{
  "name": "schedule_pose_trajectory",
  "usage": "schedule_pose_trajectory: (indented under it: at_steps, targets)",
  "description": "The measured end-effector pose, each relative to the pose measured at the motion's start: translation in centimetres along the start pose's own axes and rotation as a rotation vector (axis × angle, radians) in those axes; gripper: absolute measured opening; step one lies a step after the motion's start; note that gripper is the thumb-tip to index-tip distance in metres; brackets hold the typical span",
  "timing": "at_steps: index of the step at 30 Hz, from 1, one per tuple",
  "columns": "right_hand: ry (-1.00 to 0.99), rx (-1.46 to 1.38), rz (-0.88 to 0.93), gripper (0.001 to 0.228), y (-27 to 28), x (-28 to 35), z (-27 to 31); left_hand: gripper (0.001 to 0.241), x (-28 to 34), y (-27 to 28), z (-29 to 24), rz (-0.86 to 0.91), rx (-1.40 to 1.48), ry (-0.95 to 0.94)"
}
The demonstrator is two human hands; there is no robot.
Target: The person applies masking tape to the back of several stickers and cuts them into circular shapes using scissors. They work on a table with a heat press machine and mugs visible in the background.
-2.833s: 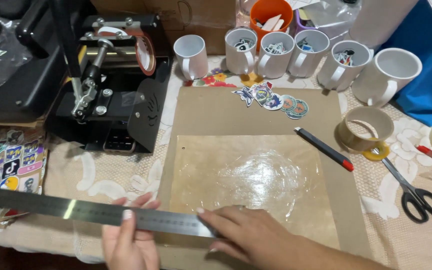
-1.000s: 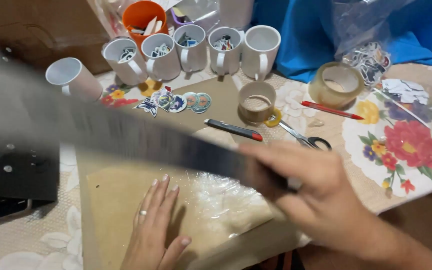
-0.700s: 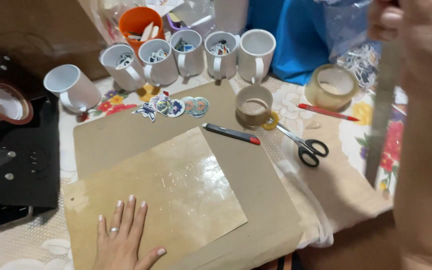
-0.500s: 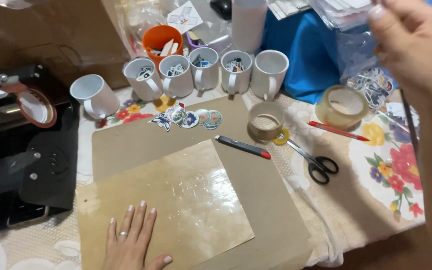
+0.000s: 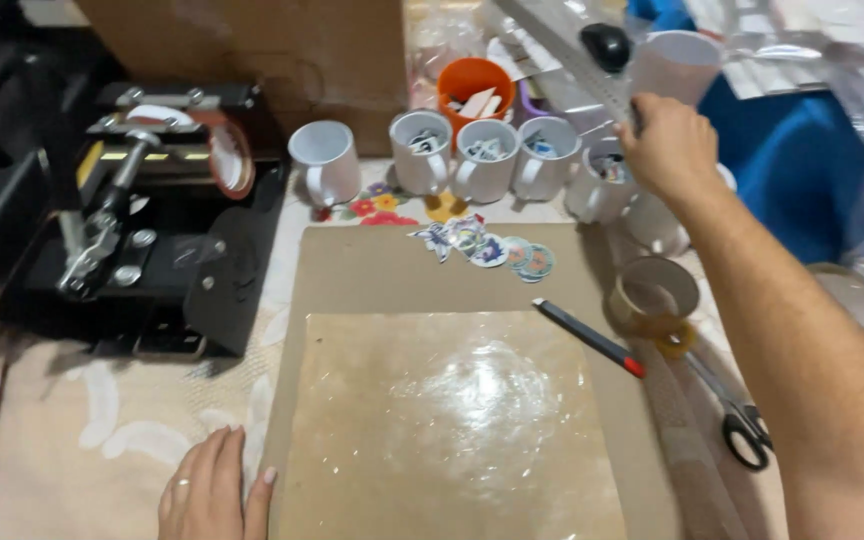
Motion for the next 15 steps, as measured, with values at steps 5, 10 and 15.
schedule_pose_trajectory:
  at_steps: [5,10,15]
  targets:
    - [0.033,0.260,0.014,0.028,-4.6,-2.8,-1.6,0.040,0.8,1.4,0.9,0.208,-0.193,0.287]
    - [0.014,0.210,0.078,0.027,-7.3,-3.8,-1.7,0.026,-1.2,2.0,-1.4,0.413,-0.023,0.416]
    - [0.070,0.239,0.023,0.032,-7.4,-2.9,-2.0,0.027,-2.6,2.9,-3.2,0.650,0.071,0.536]
Point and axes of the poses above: each hand's wrist, its own x-axis away from the middle knuckle, its own y-axis out of the back of the hand, z = x × y, the point moved 2 cm from there along -x, towards the middle knuckle, and after that the axes turned 4 degrees about z, right-handed, at the moved point
